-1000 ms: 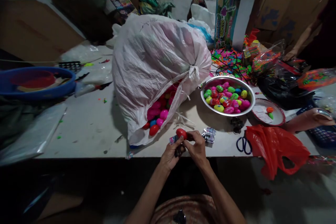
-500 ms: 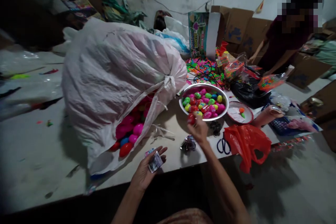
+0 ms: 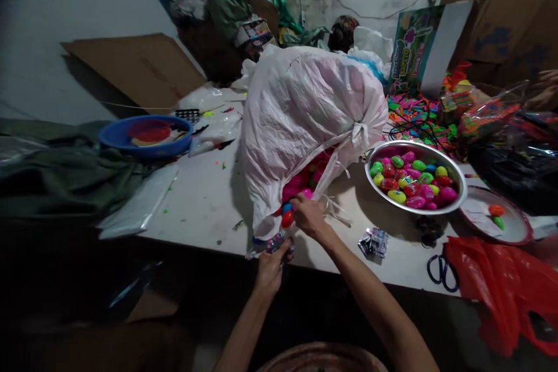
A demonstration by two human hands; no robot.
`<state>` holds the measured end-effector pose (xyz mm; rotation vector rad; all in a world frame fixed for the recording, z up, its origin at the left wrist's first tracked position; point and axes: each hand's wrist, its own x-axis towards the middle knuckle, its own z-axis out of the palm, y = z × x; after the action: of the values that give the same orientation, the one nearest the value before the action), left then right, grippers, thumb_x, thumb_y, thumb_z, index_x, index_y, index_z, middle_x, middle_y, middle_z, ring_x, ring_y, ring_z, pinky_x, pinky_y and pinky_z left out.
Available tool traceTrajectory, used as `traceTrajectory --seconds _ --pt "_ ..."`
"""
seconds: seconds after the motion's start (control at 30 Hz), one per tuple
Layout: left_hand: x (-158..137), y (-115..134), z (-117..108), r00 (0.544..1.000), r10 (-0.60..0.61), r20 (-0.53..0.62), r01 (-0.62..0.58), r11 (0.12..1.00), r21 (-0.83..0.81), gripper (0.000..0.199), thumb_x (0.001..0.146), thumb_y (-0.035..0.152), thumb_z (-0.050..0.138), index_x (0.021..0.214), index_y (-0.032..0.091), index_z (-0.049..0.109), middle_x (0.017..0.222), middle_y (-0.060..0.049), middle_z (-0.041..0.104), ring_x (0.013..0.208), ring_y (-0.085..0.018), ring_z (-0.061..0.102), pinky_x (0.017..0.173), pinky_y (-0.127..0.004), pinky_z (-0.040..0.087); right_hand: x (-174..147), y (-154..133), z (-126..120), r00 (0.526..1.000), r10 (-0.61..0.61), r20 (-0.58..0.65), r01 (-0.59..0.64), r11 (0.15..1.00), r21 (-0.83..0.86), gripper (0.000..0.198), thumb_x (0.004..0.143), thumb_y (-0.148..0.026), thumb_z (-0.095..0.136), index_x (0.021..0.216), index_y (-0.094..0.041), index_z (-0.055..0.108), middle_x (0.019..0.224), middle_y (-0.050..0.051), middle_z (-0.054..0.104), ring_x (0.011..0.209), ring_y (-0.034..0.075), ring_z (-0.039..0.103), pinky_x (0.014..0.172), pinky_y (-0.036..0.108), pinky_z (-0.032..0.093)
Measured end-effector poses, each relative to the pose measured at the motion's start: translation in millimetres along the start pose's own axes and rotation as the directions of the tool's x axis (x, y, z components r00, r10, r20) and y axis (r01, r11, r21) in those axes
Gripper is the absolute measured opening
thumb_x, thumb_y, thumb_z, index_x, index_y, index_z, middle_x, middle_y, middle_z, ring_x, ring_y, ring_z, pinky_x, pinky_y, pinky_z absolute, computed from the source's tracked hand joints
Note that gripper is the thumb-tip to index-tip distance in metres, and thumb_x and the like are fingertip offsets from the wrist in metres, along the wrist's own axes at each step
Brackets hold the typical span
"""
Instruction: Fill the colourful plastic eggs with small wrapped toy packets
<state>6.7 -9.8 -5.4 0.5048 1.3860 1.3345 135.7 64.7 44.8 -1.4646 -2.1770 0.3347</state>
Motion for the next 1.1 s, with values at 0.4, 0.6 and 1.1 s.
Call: traceTrajectory --seconds 0.4,0.6,1.1 --pt "4 22 -15 1.000 -0.018 0.008 0.017 0.997 0.079 0.029 0.044 0.023 0.081 0.064 0.012 0.065 0.054 0.000 0.061 0.045 -0.010 0.052 0.038 -0.018 0.032 -10 0 -8 0.973 0.124 0.194 -0.198 0.878 0.436 0.032 0.069 -0.033 0.067 0.095 -0.016 0.060 0.079 0.002 0.062 0.068 0.016 0.056 0.058 0.025 0.040" --pt "-6 10 16 0.979 -0.074 0.188 0.043 0.985 0.168 0.029 0.043 0.022 0.081 0.062 0.012 0.062 0.046 0.003 0.054 0.037 -0.005 0.041 0.035 -0.018 0.026 -55 14 -27 0.939 0.136 0.316 -0.343 0.456 0.821 0.034 0.057 -0.032 0.076 0.085 -0.016 0.063 0.068 -0.003 0.062 0.060 0.011 0.054 0.052 0.021 0.040" --pt "-15 7 42 0.982 -0.035 0.184 0.020 0.996 0.083 0.035 0.055 0.038 0.078 0.052 0.014 0.053 0.042 0.006 0.046 0.035 -0.003 0.034 0.035 -0.018 0.025 -107 31 -48 0.921 0.353 0.165 -0.338 0.515 0.788 0.040 0.066 -0.039 0.071 0.097 -0.016 0.064 0.079 0.002 0.064 0.062 0.013 0.056 0.056 0.025 0.045"
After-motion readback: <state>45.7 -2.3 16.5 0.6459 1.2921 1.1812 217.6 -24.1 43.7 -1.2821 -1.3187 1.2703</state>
